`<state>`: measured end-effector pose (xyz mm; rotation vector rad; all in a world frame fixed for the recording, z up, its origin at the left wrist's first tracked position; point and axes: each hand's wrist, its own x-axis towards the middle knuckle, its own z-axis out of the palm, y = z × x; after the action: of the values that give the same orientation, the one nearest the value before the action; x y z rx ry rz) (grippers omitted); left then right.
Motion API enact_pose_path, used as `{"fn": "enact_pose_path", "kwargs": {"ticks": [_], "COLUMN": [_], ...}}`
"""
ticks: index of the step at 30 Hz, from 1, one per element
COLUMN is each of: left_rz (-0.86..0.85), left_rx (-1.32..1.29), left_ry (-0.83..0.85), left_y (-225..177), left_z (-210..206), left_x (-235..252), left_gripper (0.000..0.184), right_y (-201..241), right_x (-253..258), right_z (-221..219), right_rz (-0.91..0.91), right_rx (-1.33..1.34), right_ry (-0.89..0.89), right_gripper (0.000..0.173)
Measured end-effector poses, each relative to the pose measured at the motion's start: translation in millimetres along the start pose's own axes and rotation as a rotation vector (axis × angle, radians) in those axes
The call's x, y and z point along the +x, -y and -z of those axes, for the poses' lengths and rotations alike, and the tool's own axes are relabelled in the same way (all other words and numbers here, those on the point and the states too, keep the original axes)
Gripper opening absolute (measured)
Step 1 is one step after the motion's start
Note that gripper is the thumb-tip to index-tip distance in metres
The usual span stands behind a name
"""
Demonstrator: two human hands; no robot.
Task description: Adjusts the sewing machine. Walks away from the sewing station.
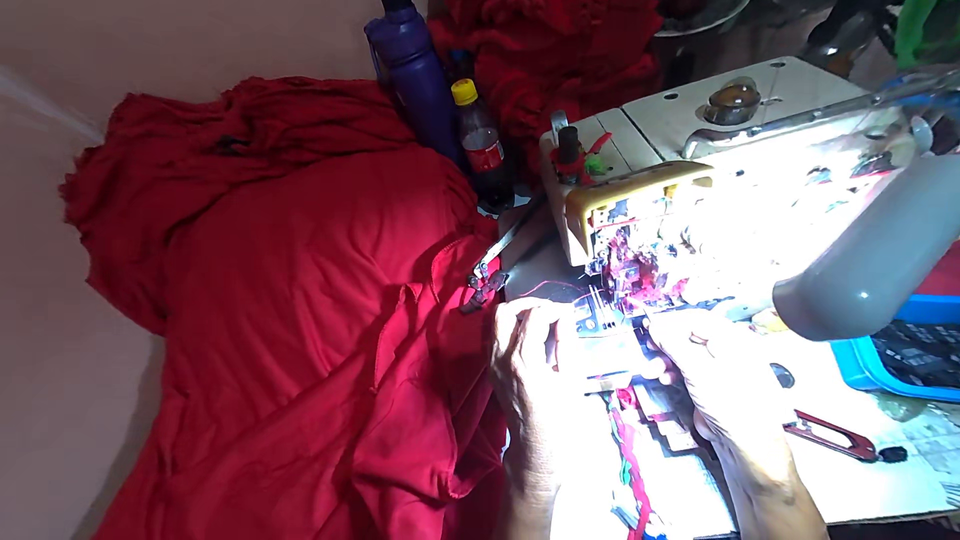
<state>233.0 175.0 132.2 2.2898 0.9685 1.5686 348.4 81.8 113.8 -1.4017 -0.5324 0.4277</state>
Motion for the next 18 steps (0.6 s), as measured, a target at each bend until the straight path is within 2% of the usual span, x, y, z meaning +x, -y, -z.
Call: {"fn": "enact_pose_path", "kwargs": {"ticks": [18], "left_rz": [0.017], "left_rx": [-0.005], "left_ry": [0.001], "left_y": [0.9], "left_z": [-0.7], "left_x": [-1.2], "left_gripper": [0.006], "right_y": [5.0], "right_x": [-0.5], "right_z": [-2.1], "right_rz": [-0.044], "right_rx": [0.023], "right_ry": [-0.003], "right_gripper": [0.022]}}
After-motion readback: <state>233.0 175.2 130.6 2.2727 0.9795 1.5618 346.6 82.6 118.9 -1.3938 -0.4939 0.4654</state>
